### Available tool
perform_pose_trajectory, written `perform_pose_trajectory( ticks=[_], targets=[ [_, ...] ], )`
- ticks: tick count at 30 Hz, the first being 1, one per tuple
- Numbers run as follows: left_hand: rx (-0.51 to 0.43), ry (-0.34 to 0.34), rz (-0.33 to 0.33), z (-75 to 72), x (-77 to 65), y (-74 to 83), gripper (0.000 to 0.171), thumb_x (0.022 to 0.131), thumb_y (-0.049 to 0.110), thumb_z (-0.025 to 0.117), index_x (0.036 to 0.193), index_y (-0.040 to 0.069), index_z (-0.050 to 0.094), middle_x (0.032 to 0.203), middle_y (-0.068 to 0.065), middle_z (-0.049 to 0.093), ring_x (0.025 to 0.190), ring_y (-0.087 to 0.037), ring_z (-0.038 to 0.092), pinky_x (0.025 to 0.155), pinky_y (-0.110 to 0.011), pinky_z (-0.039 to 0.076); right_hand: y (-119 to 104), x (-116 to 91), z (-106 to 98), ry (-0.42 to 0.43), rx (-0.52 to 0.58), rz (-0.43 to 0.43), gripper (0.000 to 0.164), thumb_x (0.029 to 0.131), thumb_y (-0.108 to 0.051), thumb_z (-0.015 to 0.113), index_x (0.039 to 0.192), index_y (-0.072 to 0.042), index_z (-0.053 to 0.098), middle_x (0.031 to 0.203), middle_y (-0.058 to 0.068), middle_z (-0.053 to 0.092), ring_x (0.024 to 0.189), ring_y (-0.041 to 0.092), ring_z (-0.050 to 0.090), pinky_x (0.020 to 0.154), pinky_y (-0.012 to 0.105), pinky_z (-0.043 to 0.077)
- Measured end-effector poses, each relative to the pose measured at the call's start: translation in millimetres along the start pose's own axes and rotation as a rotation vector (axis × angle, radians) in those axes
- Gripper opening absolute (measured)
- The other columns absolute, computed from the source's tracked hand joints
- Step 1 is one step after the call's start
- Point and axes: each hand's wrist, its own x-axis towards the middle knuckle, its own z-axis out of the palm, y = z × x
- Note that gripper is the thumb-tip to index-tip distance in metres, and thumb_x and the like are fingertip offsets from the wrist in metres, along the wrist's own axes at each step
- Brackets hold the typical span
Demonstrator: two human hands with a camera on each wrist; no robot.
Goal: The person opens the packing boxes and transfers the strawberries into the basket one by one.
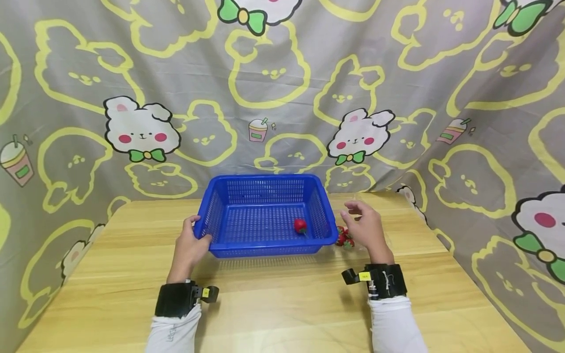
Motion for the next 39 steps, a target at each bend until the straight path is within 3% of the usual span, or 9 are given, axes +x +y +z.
perform_pose_trajectory(
  ticks=[8,18,30,39],
  targets=[
    [-0.002,0.013,0.015,-3.3,-0.8,1.8,0.065,0.091,0.011,0.049,0.147,0.007,0.016,0.14,-0.037,0.036,0.123,-0.05,0.041,0.1,-0.064,0.036,17.6,4.0,-11.0,-0.006,-0.046,0.109,0.03,0.091,-0.016,0.062,0.114,0.003,0.06,0.113,0.027,0.063,0.102,0.042,0.06,0.084,0.057,0.051],
    [0.002,0.014,0.013,-8.3,1.3,3.9,0.066,0.091,0.011,0.047,0.148,0.008,0.015,0.14,-0.037,0.037,0.123,-0.05,0.041,0.099,-0.065,0.037,29.8,5.6,-12.1,-0.112,-0.097,0.253,0.037,0.093,-0.018,0.056,0.124,0.003,0.054,0.125,0.029,0.055,0.112,0.045,0.053,0.089,0.058,0.047],
    [0.009,0.009,0.01,-6.8,4.0,5.3,0.066,0.092,0.012,0.047,0.148,0.008,0.014,0.141,-0.037,0.035,0.123,-0.052,0.04,0.099,-0.066,0.036,42.8,6.1,-4.4,-0.212,-0.161,0.293,0.04,0.094,-0.016,0.054,0.127,0.007,0.05,0.129,0.033,0.05,0.116,0.048,0.048,0.093,0.059,0.045],
    [0.014,0.001,0.006,-1.2,1.5,0.3,0.065,0.091,0.011,0.048,0.147,0.007,0.015,0.14,-0.038,0.036,0.122,-0.051,0.041,0.099,-0.065,0.036,45.4,-0.7,0.8,-0.275,-0.224,0.372,0.041,0.093,-0.016,0.057,0.128,0.005,0.05,0.129,0.033,0.05,0.115,0.047,0.049,0.092,0.06,0.045]
  ],
)
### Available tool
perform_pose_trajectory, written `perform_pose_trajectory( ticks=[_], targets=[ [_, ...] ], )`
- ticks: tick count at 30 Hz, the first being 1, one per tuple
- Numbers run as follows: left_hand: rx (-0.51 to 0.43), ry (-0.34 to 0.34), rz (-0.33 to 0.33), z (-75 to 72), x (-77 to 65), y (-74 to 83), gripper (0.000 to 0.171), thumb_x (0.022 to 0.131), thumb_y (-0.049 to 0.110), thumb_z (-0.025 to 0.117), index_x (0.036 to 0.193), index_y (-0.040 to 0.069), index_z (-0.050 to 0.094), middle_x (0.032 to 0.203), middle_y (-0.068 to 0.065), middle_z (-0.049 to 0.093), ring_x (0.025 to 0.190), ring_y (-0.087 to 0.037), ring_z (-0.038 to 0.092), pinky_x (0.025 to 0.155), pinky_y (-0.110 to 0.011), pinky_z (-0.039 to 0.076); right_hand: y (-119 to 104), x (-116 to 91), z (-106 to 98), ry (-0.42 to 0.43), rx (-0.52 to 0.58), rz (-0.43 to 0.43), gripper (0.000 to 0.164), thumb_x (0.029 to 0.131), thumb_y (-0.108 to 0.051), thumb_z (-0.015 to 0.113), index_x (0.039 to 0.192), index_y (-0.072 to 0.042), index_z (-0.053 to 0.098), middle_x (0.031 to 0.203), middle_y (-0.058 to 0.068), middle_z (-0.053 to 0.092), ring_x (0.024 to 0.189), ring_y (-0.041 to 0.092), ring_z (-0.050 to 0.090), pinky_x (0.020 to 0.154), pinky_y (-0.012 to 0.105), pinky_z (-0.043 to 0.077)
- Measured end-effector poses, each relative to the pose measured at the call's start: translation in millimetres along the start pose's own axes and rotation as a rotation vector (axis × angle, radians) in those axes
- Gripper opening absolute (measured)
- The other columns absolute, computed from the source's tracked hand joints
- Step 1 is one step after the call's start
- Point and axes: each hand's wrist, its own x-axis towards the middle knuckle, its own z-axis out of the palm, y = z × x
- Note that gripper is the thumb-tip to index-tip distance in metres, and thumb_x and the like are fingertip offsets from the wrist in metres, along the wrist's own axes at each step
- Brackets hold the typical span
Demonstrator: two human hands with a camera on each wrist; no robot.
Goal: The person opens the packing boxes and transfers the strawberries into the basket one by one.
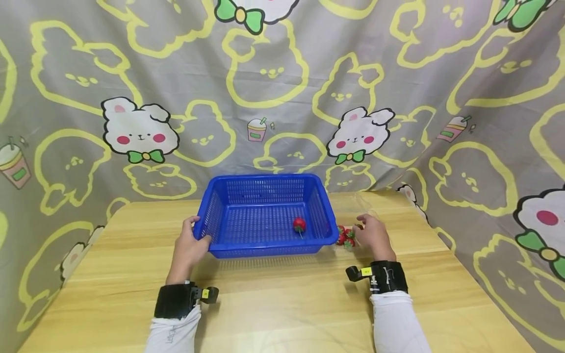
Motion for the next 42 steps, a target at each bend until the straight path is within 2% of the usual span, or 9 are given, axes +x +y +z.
perform_pose_trajectory(
  ticks=[4,8,12,15,19,22,28,35,42],
  targets=[
    [-0.015,-0.008,-0.009,2.3,-1.1,-1.1,0.065,0.091,0.011,0.048,0.148,0.007,0.015,0.141,-0.037,0.035,0.123,-0.051,0.041,0.1,-0.065,0.036,2.1,-1.4,2.6,-0.015,-0.032,0.013,0.042,0.093,-0.018,0.056,0.128,0.003,0.05,0.129,0.031,0.052,0.112,0.045,0.051,0.088,0.057,0.047],
    [-0.021,-0.012,-0.017,3.0,-2.1,-2.3,0.065,0.091,0.01,0.047,0.148,0.008,0.015,0.142,-0.036,0.034,0.124,-0.05,0.039,0.101,-0.065,0.034,3.7,-2.1,4.9,-0.06,-0.065,0.045,0.043,0.092,-0.018,0.053,0.131,0.001,0.048,0.126,0.028,0.055,0.1,0.039,0.054,0.074,0.049,0.049],
    [-0.024,-0.018,-0.029,2.5,-3.4,-2.7,0.065,0.091,0.011,0.047,0.148,0.008,0.014,0.142,-0.036,0.034,0.124,-0.051,0.039,0.101,-0.066,0.034,4.3,-1.8,7.7,-0.093,-0.102,0.073,0.043,0.09,-0.017,0.052,0.13,-0.002,0.05,0.119,0.025,0.058,0.09,0.033,0.055,0.064,0.04,0.046],
    [-0.022,-0.014,-0.026,2.4,-4.0,-2.2,0.065,0.091,0.011,0.047,0.148,0.007,0.014,0.141,-0.037,0.035,0.123,-0.051,0.04,0.1,-0.066,0.035,3.5,-1.5,8.4,-0.088,-0.115,0.077,0.042,0.09,-0.017,0.053,0.129,-0.002,0.051,0.118,0.025,0.059,0.09,0.033,0.055,0.065,0.042,0.047],
    [-0.019,-0.006,-0.019,2.2,-3.8,-1.3,0.065,0.09,0.011,0.047,0.147,0.007,0.016,0.14,-0.037,0.037,0.123,-0.05,0.041,0.1,-0.065,0.036,2.7,-1.7,8.0,-0.085,-0.122,0.072,0.042,0.09,-0.017,0.051,0.129,0.0,0.051,0.125,0.027,0.056,0.101,0.038,0.055,0.075,0.052,0.049],
    [-0.023,-0.008,-0.021,1.8,-3.4,-0.7,0.065,0.091,0.011,0.047,0.148,0.008,0.015,0.141,-0.036,0.036,0.123,-0.05,0.041,0.101,-0.065,0.035,1.8,-2.0,7.5,-0.087,-0.124,0.073,0.042,0.089,-0.015,0.052,0.127,0.001,0.052,0.127,0.028,0.055,0.103,0.039,0.055,0.078,0.054,0.049],
    [-0.022,-0.01,-0.015,1.4,-1.8,-1.4,0.065,0.092,0.012,0.047,0.148,0.008,0.014,0.142,-0.036,0.035,0.124,-0.05,0.04,0.101,-0.065,0.035,0.3,-1.9,7.3,-0.089,-0.127,0.091,0.037,0.086,-0.013,0.054,0.12,0.001,0.057,0.12,0.026,0.059,0.091,0.034,0.056,0.069,0.046,0.049],
    [-0.013,-0.007,-0.002,1.7,0.4,-1.7,0.064,0.092,0.011,0.047,0.147,0.007,0.015,0.14,-0.037,0.037,0.121,-0.051,0.042,0.098,-0.065,0.038,0.8,-0.6,7.5,-0.099,-0.146,0.092,0.039,0.084,-0.012,0.057,0.121,-0.001,0.057,0.121,0.025,0.058,0.09,0.034,0.056,0.065,0.044,0.048],
    [-0.021,-0.007,-0.006,1.5,0.6,-1.5,0.064,0.092,0.011,0.047,0.148,0.007,0.014,0.141,-0.037,0.035,0.123,-0.052,0.041,0.098,-0.066,0.037,0.7,0.5,6.7,-0.103,-0.143,0.062,0.036,0.08,-0.01,0.059,0.115,0.001,0.06,0.116,0.025,0.06,0.085,0.032,0.055,0.063,0.041,0.046]
  ],
)
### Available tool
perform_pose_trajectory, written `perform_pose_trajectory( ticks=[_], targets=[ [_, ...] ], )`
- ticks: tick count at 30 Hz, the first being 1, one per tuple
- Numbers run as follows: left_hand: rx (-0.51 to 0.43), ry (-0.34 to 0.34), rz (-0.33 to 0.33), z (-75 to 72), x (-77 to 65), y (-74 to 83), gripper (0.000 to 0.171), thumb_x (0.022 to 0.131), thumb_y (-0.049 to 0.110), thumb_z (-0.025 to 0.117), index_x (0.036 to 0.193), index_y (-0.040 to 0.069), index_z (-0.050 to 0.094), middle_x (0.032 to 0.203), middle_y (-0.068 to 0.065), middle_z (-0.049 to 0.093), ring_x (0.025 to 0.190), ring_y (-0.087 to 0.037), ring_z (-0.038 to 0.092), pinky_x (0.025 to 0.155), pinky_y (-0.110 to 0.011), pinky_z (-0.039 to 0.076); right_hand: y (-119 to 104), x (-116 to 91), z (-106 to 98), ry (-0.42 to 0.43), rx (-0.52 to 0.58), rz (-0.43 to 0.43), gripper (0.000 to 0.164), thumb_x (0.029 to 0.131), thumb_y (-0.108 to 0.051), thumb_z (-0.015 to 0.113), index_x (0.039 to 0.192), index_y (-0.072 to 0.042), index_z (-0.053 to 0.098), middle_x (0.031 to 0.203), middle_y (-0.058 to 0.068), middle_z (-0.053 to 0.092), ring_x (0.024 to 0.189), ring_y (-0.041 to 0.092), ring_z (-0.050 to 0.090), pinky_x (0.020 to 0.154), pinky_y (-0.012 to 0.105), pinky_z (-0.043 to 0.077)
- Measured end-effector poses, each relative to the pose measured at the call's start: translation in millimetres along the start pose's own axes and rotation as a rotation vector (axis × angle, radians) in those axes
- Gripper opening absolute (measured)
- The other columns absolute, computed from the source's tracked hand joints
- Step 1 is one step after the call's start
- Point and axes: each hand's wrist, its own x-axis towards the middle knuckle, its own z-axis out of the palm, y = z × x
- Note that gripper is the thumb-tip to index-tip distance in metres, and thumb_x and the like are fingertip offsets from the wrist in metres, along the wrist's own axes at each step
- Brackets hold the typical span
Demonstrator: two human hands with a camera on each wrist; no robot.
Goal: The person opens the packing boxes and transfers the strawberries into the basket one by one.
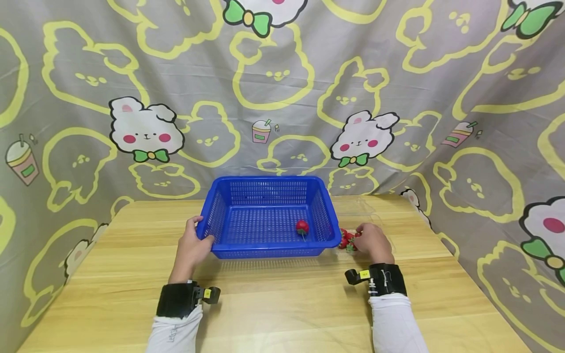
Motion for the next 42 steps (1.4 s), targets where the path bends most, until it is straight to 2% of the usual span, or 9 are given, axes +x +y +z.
perform_pose_trajectory(
  ticks=[11,17,24,32,42],
  targets=[
    [0.01,-0.002,0.009,0.5,0.5,1.5,0.064,0.092,0.01,0.048,0.147,0.006,0.015,0.14,-0.037,0.036,0.122,-0.051,0.042,0.099,-0.065,0.038,2.9,-2.2,-0.6,0.054,0.027,-0.039,0.02,0.085,-0.011,0.061,0.101,0.001,0.062,0.104,0.023,0.063,0.084,0.032,0.056,0.067,0.043,0.048],
    [0.012,-0.003,0.004,0.5,-0.2,2.0,0.065,0.092,0.011,0.048,0.147,0.007,0.015,0.14,-0.037,0.035,0.123,-0.051,0.041,0.1,-0.065,0.036,3.6,-0.3,0.1,0.087,0.038,-0.053,0.014,0.088,-0.008,0.06,0.099,0.0,0.064,0.099,0.021,0.063,0.078,0.029,0.056,0.06,0.037,0.046],
    [0.012,-0.002,0.004,0.3,-0.2,0.9,0.065,0.092,0.011,0.047,0.147,0.007,0.015,0.141,-0.037,0.034,0.123,-0.051,0.04,0.1,-0.066,0.035,3.4,-0.9,-2.4,0.122,0.085,-0.06,0.017,0.089,-0.01,0.057,0.102,0.001,0.062,0.098,0.02,0.062,0.076,0.028,0.056,0.058,0.035,0.046],
    [0.025,-0.003,-0.002,-0.3,0.0,0.0,0.065,0.092,0.012,0.047,0.148,0.007,0.014,0.141,-0.038,0.034,0.123,-0.052,0.04,0.099,-0.066,0.037,5.4,-1.9,-8.8,0.157,0.184,-0.065,0.017,0.09,-0.006,0.055,0.105,0.001,0.059,0.095,0.02,0.06,0.082,0.032,0.055,0.064,0.04,0.048],
    [0.029,0.0,0.002,-0.7,0.7,-0.4,0.065,0.092,0.012,0.048,0.147,0.007,0.015,0.14,-0.038,0.036,0.122,-0.052,0.041,0.098,-0.066,0.037,5.7,-1.7,-11.3,0.24,0.262,-0.083,0.034,0.091,-0.013,0.054,0.12,0.005,0.051,0.115,0.029,0.054,0.102,0.043,0.052,0.083,0.055,0.048]
  ],
)
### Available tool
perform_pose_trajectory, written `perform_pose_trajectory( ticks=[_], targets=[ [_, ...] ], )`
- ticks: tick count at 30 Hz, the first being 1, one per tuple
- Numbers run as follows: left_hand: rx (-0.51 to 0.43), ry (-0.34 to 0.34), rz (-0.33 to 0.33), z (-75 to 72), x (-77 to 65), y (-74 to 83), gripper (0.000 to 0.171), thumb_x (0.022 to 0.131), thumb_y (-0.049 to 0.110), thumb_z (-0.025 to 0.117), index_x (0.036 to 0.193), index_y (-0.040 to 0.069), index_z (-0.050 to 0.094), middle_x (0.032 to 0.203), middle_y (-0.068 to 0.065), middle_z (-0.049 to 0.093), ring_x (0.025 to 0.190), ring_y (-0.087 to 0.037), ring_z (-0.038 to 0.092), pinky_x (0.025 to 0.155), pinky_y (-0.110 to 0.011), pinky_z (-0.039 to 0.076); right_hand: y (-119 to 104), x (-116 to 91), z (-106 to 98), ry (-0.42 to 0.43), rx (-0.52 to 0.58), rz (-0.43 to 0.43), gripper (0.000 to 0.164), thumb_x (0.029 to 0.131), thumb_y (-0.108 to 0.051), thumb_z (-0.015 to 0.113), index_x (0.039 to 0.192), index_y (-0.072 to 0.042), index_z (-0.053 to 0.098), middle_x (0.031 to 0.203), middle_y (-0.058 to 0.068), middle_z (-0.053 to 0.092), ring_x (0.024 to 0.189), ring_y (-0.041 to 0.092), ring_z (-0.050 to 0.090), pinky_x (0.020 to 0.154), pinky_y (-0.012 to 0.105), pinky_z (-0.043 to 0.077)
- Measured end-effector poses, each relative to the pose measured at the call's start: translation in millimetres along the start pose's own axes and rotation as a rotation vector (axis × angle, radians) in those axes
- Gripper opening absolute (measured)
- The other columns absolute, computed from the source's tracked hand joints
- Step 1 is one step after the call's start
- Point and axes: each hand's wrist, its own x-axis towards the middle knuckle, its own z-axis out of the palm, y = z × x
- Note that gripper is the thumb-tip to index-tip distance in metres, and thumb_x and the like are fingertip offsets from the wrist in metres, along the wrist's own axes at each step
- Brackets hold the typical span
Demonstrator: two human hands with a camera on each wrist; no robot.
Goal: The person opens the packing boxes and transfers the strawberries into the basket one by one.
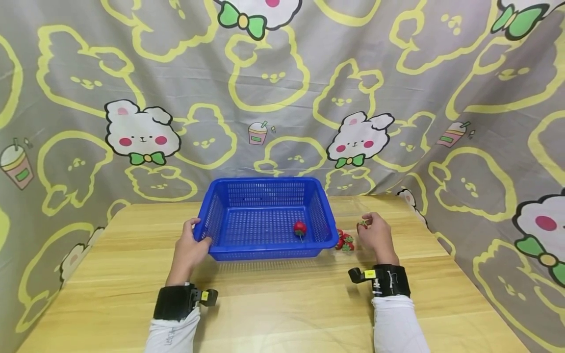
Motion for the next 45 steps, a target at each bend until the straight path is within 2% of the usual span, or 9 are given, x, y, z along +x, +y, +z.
perform_pose_trajectory(
  ticks=[4,16,21,35,45],
  targets=[
    [-0.009,-0.004,0.004,-0.2,0.8,-0.3,0.064,0.092,0.012,0.047,0.148,0.008,0.014,0.14,-0.038,0.035,0.122,-0.052,0.04,0.099,-0.067,0.037,-0.8,0.6,-0.4,0.043,0.054,-0.016,0.034,0.092,-0.015,0.056,0.119,0.005,0.053,0.115,0.029,0.056,0.103,0.044,0.055,0.081,0.054,0.049],
    [-0.02,-0.006,-0.004,-0.6,0.2,1.7,0.064,0.093,0.012,0.046,0.148,0.008,0.014,0.141,-0.037,0.034,0.123,-0.052,0.04,0.1,-0.067,0.035,-4.7,-0.3,-5.6,0.049,0.217,0.06,0.035,0.093,-0.021,0.056,0.121,-0.001,0.053,0.121,0.023,0.055,0.107,0.04,0.057,0.082,0.049,0.051],
    [-0.028,-0.005,-0.005,-0.4,0.6,0.8,0.064,0.092,0.011,0.047,0.148,0.008,0.014,0.141,-0.037,0.034,0.123,-0.052,0.04,0.099,-0.066,0.036,-12.1,-1.7,-7.3,0.069,0.27,0.061,0.034,0.093,-0.022,0.058,0.12,-0.002,0.054,0.119,0.021,0.055,0.103,0.037,0.059,0.079,0.044,0.052],
    [-0.031,0.001,0.004,0.2,0.6,0.4,0.064,0.092,0.01,0.047,0.148,0.007,0.015,0.141,-0.036,0.036,0.123,-0.05,0.041,0.099,-0.065,0.037,-26.8,-6.0,-13.3,0.107,0.365,0.039,0.033,0.093,-0.021,0.058,0.122,-0.004,0.057,0.115,0.015,0.052,0.097,0.027,0.057,0.066,0.019,0.049],
    [-0.029,0.002,0.007,-0.6,-0.1,0.6,0.064,0.092,0.01,0.047,0.148,0.007,0.015,0.141,-0.036,0.035,0.123,-0.05,0.041,0.1,-0.065,0.036,-34.9,-8.0,-13.9,0.127,0.387,0.008,0.033,0.093,-0.023,0.059,0.121,-0.005,0.058,0.112,0.01,0.052,0.086,0.012,0.058,0.065,0.019,0.049]
  ],
)
